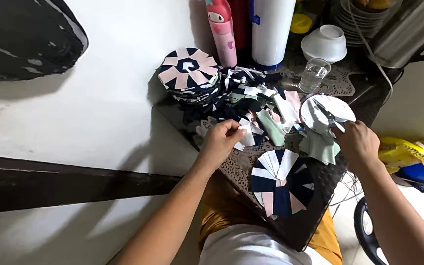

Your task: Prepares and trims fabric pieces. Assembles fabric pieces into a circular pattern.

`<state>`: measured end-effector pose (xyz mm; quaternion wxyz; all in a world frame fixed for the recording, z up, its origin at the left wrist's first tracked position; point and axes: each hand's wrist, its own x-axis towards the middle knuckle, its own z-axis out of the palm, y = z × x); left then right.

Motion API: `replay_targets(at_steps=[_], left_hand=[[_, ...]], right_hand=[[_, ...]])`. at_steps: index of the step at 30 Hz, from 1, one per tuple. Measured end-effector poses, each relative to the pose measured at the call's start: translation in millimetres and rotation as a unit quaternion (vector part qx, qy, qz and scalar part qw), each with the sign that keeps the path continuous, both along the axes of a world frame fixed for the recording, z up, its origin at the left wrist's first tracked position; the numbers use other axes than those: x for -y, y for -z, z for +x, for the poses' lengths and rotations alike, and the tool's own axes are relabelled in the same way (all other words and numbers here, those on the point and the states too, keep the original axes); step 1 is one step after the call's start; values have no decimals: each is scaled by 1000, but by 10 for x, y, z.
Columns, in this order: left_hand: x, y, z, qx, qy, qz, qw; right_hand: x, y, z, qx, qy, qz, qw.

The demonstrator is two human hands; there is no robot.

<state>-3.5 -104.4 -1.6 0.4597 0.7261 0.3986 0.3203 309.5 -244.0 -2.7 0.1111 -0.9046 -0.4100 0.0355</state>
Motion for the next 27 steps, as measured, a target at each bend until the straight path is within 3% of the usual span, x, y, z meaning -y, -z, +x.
replay_targets(at_steps=[2, 6, 9, 11, 13, 15, 17, 20, 23, 27], left_hand=[[106, -32, 14, 85, 10, -100, 991], [416, -39, 56, 154, 24, -227, 961], [668, -34, 129, 204, 4, -320, 925], [817, -33, 194, 227, -14, -358, 906], [938, -38, 245, 240, -21, -384, 891], [1030, -29, 285, 249, -17, -400, 882], [1116, -4, 320, 255, -10, -410, 875], [1257, 31, 340, 253, 9, -418, 872], [1391, 165, 200, 229, 83, -369, 897], [1541, 394, -105, 139, 183, -267, 936]], right_hand=[[-36, 82, 44, 2, -1, -19, 1000], [-2, 243, 62, 18, -10, -18, 1000], [196, 160, -150, 19, -80, 115, 990], [413, 70, -459, -89, -126, 201, 967], [658, 93, -799, -308, -134, 267, 903], [851, 177, -1045, -496, -135, 292, 806], [958, 247, -1236, -573, -127, 316, 745], [1035, 312, -1437, -611, -87, 368, 695], [1247, 366, -1511, -602, -48, 377, 702], [1718, 400, -1653, -580, -28, 299, 757]])
